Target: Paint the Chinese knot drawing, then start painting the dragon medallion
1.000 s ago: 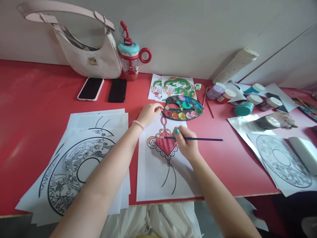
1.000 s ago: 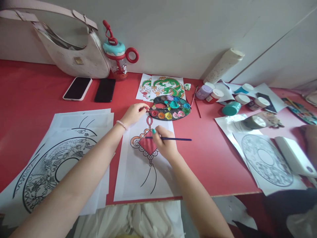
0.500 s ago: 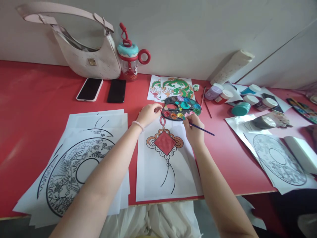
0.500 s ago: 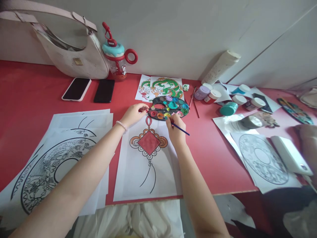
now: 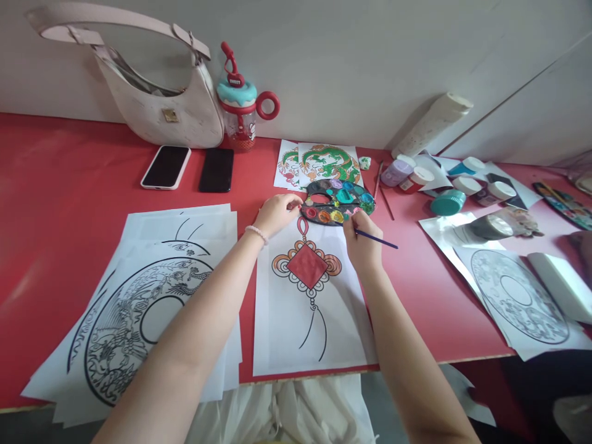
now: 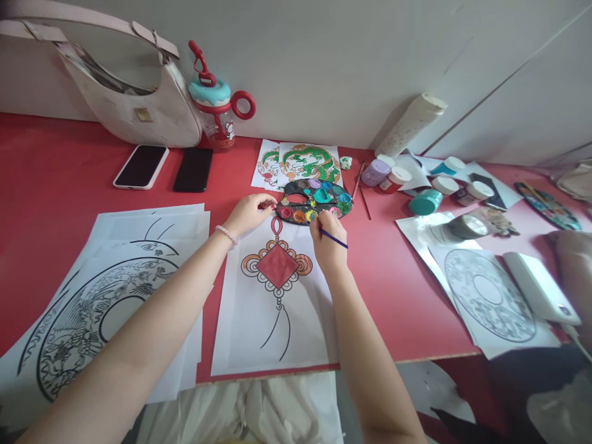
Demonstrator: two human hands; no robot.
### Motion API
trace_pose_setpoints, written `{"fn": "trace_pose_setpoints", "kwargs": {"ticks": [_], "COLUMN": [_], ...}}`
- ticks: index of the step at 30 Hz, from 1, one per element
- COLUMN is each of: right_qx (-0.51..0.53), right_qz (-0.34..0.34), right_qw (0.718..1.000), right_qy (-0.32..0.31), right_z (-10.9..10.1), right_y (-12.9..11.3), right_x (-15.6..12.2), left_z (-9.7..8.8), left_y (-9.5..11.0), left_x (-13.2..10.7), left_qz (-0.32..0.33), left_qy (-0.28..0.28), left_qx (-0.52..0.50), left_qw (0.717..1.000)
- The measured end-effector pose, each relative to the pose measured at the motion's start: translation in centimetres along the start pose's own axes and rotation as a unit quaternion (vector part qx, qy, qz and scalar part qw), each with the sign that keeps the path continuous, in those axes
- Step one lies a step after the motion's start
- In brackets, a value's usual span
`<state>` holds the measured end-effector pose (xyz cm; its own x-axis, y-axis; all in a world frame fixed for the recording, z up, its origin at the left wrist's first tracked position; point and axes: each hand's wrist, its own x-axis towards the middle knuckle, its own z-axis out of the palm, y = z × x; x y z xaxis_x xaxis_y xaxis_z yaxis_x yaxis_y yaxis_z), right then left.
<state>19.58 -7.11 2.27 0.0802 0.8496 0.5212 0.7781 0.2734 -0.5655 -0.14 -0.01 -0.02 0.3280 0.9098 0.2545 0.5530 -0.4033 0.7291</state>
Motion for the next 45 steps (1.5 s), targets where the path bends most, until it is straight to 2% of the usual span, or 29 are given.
{"fn": "trace_pose_setpoints", "kwargs": {"ticks": [8,10,13,15,20,23,39,45], "right_qx": [-0.008,0.029,0.140,0.207,0.276,0.284,0.301,0.318], "right_qz": [0.010,0.042,0.092,0.103,0.041,0.016,-0.017,-0.017], "right_qw": [1.000,0.999,0.986,0.973,0.941,0.928,0.903,0.903], "right_qy": [-0.001,0.014,0.028,-0.007,-0.192,-0.239,-0.306,-0.290], "right_z": [-0.2,-0.4,-0.8,-0.9,-0.4,0.1,0.7,0.7], "right_y": [-0.2,-0.6,-1.4,-2.0,-3.3,-3.7,-3.6,-3.5], "right_x": [0.1,0.0,-0.4,-0.9,-2.4,-2.9,-3.6,-3.5], "left_z": [0.0,-0.1,-0.1,0.0,0.2,0.1,0.0,-0.1], "left_y": [-0.4,-0.2,-0.1,-0.3,-0.5,-0.3,-0.2,0.0], "left_x": [0.0,0.0,0.0,0.0,-0.1,-0.1,0.0,-0.1], "left_qz": [0.007,0.002,-0.002,-0.004,-0.003,-0.003,-0.001,-0.001], "left_qy": [0.003,0.001,0.000,0.003,0.010,0.010,0.009,0.010], "left_qx": [-0.002,0.000,0.000,-0.001,-0.005,-0.011,-0.013,-0.017], "left_qw": [1.000,1.000,1.000,1.000,1.000,1.000,1.000,1.000]}}
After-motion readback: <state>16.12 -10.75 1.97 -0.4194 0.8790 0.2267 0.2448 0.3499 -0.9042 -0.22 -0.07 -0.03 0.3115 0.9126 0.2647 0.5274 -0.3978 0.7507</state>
